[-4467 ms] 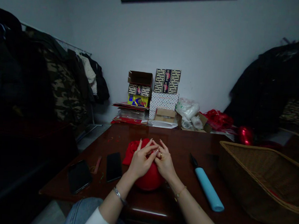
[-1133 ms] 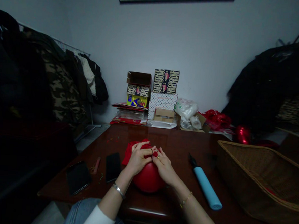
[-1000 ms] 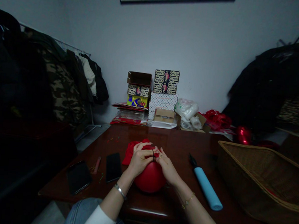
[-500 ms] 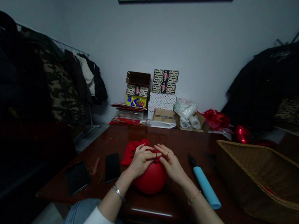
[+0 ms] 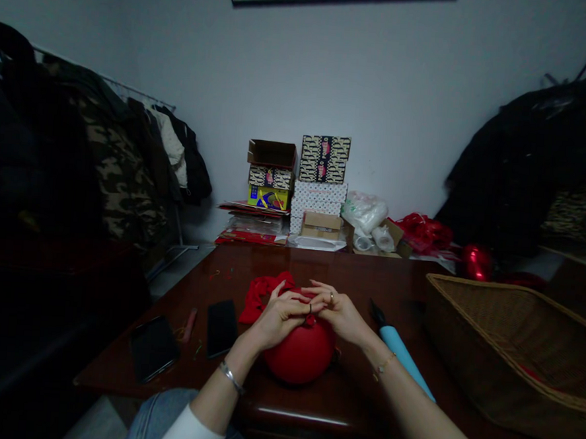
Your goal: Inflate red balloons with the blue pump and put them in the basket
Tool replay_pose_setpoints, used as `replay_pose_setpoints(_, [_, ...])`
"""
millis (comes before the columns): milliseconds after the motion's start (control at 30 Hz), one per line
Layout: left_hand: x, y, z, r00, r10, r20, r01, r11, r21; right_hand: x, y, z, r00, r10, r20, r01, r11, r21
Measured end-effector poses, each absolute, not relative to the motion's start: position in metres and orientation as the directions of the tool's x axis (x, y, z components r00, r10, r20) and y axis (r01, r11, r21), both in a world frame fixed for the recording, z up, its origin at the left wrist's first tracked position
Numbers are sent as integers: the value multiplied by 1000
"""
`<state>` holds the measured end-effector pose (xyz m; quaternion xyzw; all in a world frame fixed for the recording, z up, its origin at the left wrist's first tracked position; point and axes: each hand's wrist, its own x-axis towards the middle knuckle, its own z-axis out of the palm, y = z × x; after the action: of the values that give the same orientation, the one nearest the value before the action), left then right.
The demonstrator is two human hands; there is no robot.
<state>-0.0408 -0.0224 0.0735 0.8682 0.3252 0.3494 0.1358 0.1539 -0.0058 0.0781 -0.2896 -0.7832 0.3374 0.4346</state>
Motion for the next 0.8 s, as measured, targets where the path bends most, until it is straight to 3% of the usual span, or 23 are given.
replay_pose_setpoints(500, [-45, -26, 81, 387, 769, 509, 445, -639, 627, 158, -29, 72, -462, 777, 427, 191, 557, -808])
replay_pose_setpoints(800, [-37, -17, 66, 116, 800, 588, 433, -574, 695, 152, -43, 68, -415, 768, 488, 165, 591, -789])
